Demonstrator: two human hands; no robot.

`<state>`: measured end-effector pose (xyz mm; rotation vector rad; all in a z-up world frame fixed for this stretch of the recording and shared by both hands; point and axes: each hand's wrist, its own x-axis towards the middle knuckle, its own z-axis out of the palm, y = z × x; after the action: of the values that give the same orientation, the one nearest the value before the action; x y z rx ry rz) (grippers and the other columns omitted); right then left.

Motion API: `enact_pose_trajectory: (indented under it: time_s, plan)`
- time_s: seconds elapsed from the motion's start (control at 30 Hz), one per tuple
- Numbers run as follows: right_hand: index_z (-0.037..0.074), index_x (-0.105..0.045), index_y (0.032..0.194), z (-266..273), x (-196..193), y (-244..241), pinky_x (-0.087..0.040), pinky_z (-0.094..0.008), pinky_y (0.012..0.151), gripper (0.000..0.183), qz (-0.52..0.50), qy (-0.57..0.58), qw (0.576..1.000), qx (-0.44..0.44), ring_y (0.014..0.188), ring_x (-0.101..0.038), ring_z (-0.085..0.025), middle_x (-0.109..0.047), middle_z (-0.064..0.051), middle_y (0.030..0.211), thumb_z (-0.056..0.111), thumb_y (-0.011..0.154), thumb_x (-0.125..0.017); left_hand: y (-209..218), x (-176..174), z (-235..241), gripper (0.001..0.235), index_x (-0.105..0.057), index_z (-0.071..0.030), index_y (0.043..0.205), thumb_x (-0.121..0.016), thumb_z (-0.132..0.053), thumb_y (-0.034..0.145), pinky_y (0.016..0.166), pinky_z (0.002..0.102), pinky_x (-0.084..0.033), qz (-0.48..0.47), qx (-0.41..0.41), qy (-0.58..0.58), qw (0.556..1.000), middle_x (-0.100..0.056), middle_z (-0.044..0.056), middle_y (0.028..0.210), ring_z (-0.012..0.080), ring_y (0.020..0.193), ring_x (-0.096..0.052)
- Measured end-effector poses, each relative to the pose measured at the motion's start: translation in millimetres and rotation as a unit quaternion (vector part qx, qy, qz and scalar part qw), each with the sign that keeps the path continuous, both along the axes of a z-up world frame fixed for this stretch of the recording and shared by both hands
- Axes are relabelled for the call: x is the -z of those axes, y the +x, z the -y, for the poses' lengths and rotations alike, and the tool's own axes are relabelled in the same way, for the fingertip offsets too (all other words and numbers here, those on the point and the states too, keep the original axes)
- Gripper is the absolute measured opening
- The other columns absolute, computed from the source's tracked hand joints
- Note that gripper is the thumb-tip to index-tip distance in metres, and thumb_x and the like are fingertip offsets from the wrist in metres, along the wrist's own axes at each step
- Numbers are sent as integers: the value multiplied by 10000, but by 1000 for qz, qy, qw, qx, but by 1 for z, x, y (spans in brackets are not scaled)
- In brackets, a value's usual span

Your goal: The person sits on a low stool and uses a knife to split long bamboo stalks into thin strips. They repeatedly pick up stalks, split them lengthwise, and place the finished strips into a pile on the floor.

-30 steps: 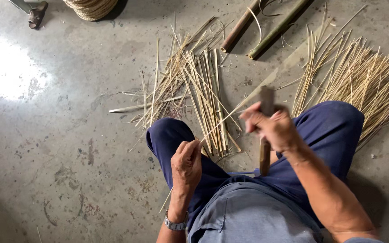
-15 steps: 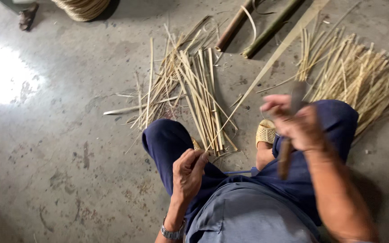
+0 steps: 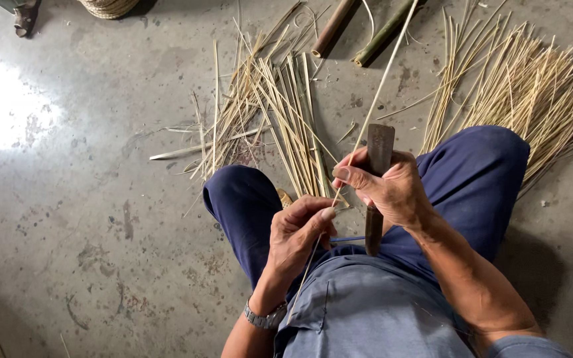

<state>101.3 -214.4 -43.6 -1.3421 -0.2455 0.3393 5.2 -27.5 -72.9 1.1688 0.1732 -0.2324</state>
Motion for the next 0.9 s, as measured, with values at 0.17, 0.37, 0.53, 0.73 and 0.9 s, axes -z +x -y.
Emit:
enact_pose_trajectory:
  time_s: [0.17, 0.37, 0.53, 0.73, 0.9]
  plan:
    - [24, -755, 966, -1, 5, -2, -426, -186, 413, 173, 4, -9, 1000, -5, 496, -537, -19, -757, -57, 788, 195, 945, -737, 2, 5, 3, 166, -711, 32, 1065, -688, -121, 1006, 545, 225, -511, 2, -7, -23, 1000, -685, 36, 764, 73, 637, -628]
    - [-19, -672, 1144, 22, 47, 6, -427, -217, 378, 419, -122, 104, 984, -79, 484, -508, -40, -728, -81, 930, 366, 982, -638, 6, 13, -4, 155, -722, 12, 1052, -672, -130, 1013, 482, 191, -434, -1, -21, 39, 999, -651, 3, 694, 38, 539, -537]
    - [-39, -616, 1198, 49, 109, -3, -388, -202, 349, 544, -349, 225, 909, -13, 488, -496, -62, -680, -129, 892, 470, 1020, -541, 12, 14, -15, 133, -714, 9, 1052, -661, -107, 1016, 522, 194, -430, 33, -52, 113, 992, -630, -9, 732, 29, 592, -534]
    - [-10, -561, 1285, 67, 155, -13, -461, -232, 517, 429, -407, 239, 880, 55, 666, -517, -94, -607, -123, 1040, 341, 1041, -528, 14, 2, -18, 92, -723, 18, 1015, -690, -62, 984, 579, 205, -489, 149, -68, 287, 944, -610, -1, 849, 41, 675, -600]
    - [47, -550, 1334, 63, 134, -13, -469, -236, 502, 414, -385, 203, 900, 41, 654, -536, -90, -614, -83, 959, 346, 1052, -500, 14, -2, -13, 86, -722, 27, 1006, -712, -50, 969, 571, 207, -468, 170, -92, 342, 920, -609, 12, 832, 48, 653, -568]
